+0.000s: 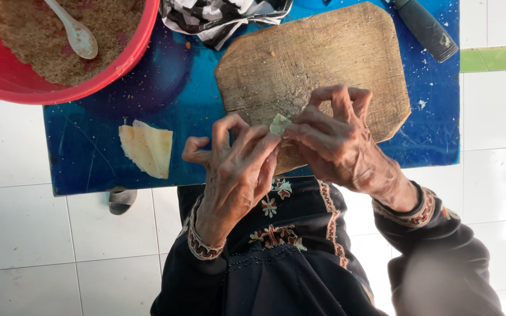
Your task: The person takes triangular pastry wrappers, places a portion of brown filling onto each one from a red bowl using a spoon and fingers, and folds and seals the wrappers closed by hand on a wooden board, working one piece at a time.
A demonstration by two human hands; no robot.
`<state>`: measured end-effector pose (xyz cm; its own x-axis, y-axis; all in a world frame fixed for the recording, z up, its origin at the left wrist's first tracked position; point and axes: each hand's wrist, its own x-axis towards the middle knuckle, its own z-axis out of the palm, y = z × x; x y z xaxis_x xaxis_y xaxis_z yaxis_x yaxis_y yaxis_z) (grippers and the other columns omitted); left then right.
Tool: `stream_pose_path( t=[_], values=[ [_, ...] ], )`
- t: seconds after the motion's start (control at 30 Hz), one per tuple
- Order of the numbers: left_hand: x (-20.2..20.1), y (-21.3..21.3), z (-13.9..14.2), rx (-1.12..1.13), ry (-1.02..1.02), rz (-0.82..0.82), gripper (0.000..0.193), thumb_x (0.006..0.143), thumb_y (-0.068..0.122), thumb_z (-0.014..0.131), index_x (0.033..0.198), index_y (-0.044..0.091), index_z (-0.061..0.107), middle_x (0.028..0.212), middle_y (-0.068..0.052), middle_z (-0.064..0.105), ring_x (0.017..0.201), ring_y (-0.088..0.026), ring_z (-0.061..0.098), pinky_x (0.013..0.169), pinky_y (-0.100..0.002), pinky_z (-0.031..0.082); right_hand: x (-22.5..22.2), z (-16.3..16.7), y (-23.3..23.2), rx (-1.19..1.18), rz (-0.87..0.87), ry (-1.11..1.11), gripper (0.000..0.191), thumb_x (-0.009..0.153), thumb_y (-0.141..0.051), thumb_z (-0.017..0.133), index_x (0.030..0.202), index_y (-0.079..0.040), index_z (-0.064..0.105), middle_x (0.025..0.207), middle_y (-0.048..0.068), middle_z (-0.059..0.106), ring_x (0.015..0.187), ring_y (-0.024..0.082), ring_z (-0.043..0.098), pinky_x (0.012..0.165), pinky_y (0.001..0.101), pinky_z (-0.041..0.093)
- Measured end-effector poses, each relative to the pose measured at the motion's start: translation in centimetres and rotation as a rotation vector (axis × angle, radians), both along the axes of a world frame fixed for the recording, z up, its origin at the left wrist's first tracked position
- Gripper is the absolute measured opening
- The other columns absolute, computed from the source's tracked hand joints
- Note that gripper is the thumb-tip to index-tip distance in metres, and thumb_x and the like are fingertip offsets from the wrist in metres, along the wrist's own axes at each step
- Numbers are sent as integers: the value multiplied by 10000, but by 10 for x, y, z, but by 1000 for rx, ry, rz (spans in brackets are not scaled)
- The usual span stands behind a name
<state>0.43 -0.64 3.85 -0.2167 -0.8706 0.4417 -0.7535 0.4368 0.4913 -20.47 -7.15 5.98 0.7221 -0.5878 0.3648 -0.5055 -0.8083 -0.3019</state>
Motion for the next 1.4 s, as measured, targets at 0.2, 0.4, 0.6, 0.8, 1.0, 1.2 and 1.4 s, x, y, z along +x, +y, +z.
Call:
stream_pose_path(
  t=[0.2, 0.4, 0.6, 0.8, 1.0, 1.2, 1.4],
  values=[
    [3, 5, -3, 38, 21, -1, 322, 874, 113, 785, 1178, 149, 686, 1214, 25, 616, 1188, -267, 508, 955, -536, 290, -6, 0, 12, -112, -3, 20, 369, 802, -296, 867, 1103, -107, 768, 1066, 9, 713, 1161, 300, 496, 897, 547, 278],
    [2, 0, -6, 120, 141, -33, 315, 923, 79, 739, 1228, 117, 671, 1309, -13, 565, 1276, -314, 421, 1074, -487, 359, -1, -6, 5, -202, -34, 107, 256, 892, -248, 879, 1078, -112, 769, 1028, -29, 725, 1210, 238, 510, 947, 524, 256],
    [-1, -5, 0, 31, 19, 27, 242, 892, 114, 784, 1117, 137, 699, 1223, 11, 578, 1211, -297, 429, 960, -542, 255, -4, -4, -7, 12, 10, 6, 259, 856, -234, 843, 1071, -117, 761, 980, -34, 716, 1210, 249, 506, 978, 521, 243],
    [-2, -3, 3, 56, 71, 14, 209, 916, 94, 759, 1097, 151, 675, 1249, 26, 564, 1221, -261, 461, 975, -521, 259, -2, -4, -17, 53, 22, 64, 210, 860, -251, 864, 1010, -149, 760, 943, -55, 707, 1181, 241, 512, 961, 514, 234],
    [-4, -3, 1, 16, 63, 13, 211, 948, 137, 783, 1122, 168, 666, 1300, 58, 546, 1247, -266, 435, 1021, -517, 265, -6, -5, -17, 74, -9, 46, 229, 843, -262, 865, 1024, -160, 770, 1002, -69, 719, 1203, 246, 486, 991, 517, 237],
    [2, -2, -2, -11, -67, 30, 275, 893, 147, 798, 1144, 149, 688, 1354, 60, 555, 1255, -247, 452, 1002, -534, 228, -5, -10, 4, -171, -76, 28, 261, 891, -323, 856, 1111, -195, 797, 1146, -50, 719, 1241, 271, 455, 997, 524, 250],
    [1, -2, -6, -3, -30, 34, 295, 909, 133, 821, 1172, 152, 689, 1359, 53, 539, 1278, -254, 435, 1016, -527, 227, -4, -9, 10, -283, -115, 110, 350, 857, -356, 847, 1146, -164, 798, 1191, -46, 716, 1242, 265, 448, 1003, 537, 250]
  ],
)
